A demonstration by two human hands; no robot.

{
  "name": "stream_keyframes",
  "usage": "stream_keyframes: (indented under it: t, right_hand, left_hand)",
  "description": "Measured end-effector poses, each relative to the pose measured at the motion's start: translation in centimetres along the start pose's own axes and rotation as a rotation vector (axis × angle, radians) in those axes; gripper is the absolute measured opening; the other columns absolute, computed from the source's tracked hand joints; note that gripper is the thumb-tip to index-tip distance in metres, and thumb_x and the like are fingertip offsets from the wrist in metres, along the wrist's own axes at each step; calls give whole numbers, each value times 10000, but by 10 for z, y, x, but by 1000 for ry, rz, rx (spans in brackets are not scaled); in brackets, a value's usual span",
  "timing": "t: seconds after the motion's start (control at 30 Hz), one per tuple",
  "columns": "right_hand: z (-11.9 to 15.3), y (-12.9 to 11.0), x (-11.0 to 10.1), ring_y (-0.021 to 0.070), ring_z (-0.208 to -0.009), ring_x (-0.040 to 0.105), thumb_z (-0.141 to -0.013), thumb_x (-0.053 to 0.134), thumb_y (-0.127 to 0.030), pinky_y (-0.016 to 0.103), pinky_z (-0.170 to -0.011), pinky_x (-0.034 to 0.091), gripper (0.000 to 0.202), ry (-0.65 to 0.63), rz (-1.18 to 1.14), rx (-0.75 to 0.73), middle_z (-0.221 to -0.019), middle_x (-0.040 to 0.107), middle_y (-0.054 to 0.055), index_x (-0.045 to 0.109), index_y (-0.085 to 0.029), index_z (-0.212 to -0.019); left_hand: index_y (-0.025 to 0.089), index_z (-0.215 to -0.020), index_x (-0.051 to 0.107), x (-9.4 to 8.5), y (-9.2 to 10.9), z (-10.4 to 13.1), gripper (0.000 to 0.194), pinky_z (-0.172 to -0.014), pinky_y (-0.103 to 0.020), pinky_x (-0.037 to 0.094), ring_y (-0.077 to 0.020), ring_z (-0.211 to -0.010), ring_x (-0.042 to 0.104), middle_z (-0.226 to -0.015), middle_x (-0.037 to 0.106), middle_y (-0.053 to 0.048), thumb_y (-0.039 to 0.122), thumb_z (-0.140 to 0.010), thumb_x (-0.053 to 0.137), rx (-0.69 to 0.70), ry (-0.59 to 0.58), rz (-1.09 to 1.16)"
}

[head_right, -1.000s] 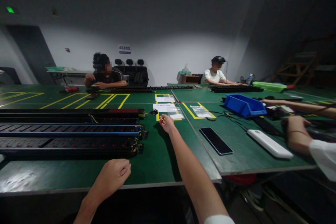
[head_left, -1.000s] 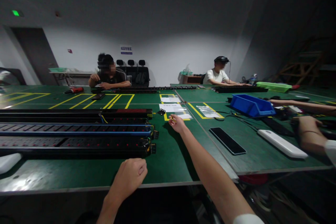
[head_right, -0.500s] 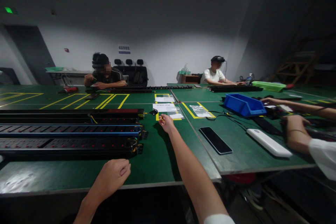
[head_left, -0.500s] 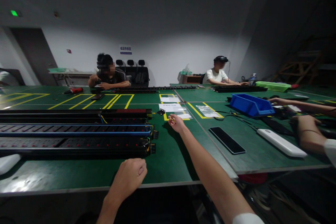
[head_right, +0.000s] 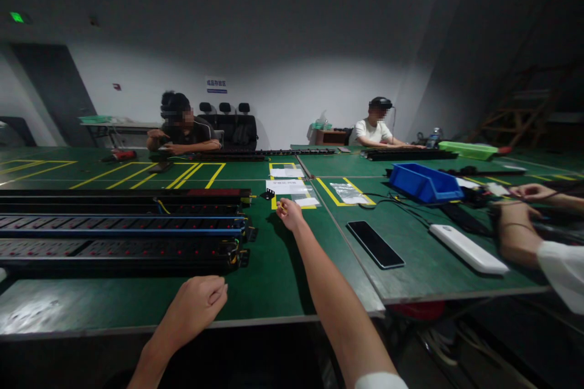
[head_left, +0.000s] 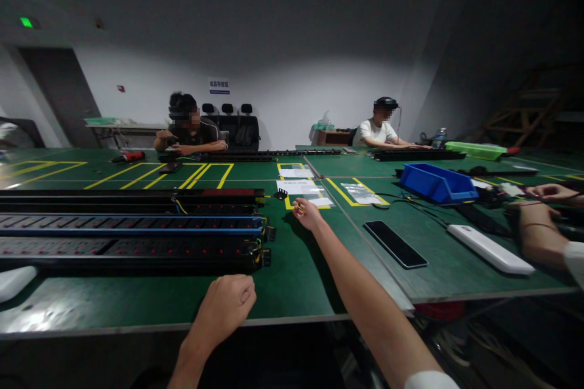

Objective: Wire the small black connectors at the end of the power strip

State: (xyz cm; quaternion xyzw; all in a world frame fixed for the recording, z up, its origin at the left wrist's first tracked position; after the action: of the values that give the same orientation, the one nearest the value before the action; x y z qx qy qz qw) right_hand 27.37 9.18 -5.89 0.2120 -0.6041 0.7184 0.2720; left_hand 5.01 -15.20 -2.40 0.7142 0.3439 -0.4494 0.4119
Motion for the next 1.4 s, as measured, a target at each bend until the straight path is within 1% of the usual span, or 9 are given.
stream_keyframes:
  t: [0.1,0.23,0.37,0.47,0.6,0.7,0.93,1.13,1.4]
  right_hand:
    - [0,3,-1,86,-489,539,-854,645,-130,169,-466,498,161,19,-5,45,-645,604,-6,502,-198,-822]
    - [2,2,-1,89,-497,536,-856,665,-167,173,-458,493,171,16,-2,42,-653,603,-5,500,-203,-831]
    - [2,1,0,87,-500,538,-854,668,-157,173,-471,495,187,7,6,41,-656,601,-6,492,-201,-812]
    - [2,2,0,80,-506,545,-851,662,-121,165,-493,504,187,16,-3,50,-665,607,-1,496,-193,-803]
    - [4,3,-1,74,-503,546,-891,583,-76,157,-493,507,133,52,-27,67,-674,618,13,525,-178,-827]
    - [5,3,0,73,-489,533,-912,536,-69,155,-476,500,128,55,-35,67,-664,618,16,533,-171,-834]
    - [4,4,-2,83,-518,558,-879,589,-78,161,-487,519,129,52,-29,62,-695,625,18,527,-183,-837]
    - [1,5,-6,67,-500,540,-889,577,-79,162,-505,527,124,68,-16,60,-724,627,21,527,-182,-839]
    - [-3,6,-8,69,-509,545,-859,624,-82,163,-510,533,147,64,-1,59,-734,622,18,526,-187,-826]
  left_hand:
    - [187,-589,323,-1,1,-1,290,-583,-310,194,-105,-543,392,-578,442,34,118,-846,440,2,3,-6]
    - [189,-592,327,-2,2,-1,288,-582,-308,198,-106,-544,395,-583,443,32,120,-853,428,1,-1,-4]
    - [189,-594,318,-2,2,0,292,-582,-309,192,-108,-542,397,-579,447,31,122,-853,433,4,-3,-1]
    - [187,-595,320,-2,2,0,289,-585,-307,194,-107,-546,404,-579,450,32,118,-851,435,3,-5,0]
    - [188,-595,330,0,1,-1,286,-587,-310,195,-109,-551,409,-583,450,30,123,-853,433,2,-6,-7]
    - [188,-597,335,1,0,-2,286,-588,-311,194,-112,-555,414,-584,449,30,131,-859,435,-1,-15,-11]
    - [187,-590,333,-2,2,-1,293,-586,-316,195,-110,-554,417,-584,453,29,131,-858,439,0,-10,3]
    - [187,-580,349,-4,5,0,299,-580,-318,189,-108,-541,401,-573,440,31,124,-857,443,-5,-5,30]
    - [186,-569,370,-3,3,0,296,-577,-318,178,-108,-531,385,-571,440,30,112,-843,457,-4,5,43]
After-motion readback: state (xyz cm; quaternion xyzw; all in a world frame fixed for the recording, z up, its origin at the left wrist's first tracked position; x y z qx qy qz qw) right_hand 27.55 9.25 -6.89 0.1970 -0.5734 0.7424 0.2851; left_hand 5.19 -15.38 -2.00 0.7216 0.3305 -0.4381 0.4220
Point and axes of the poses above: each hand's wrist, its own z-axis away from the middle knuckle, its own x-axis out of the palm, y = z × x, the point moved 7 cm from there along -z, towards the middle knuckle
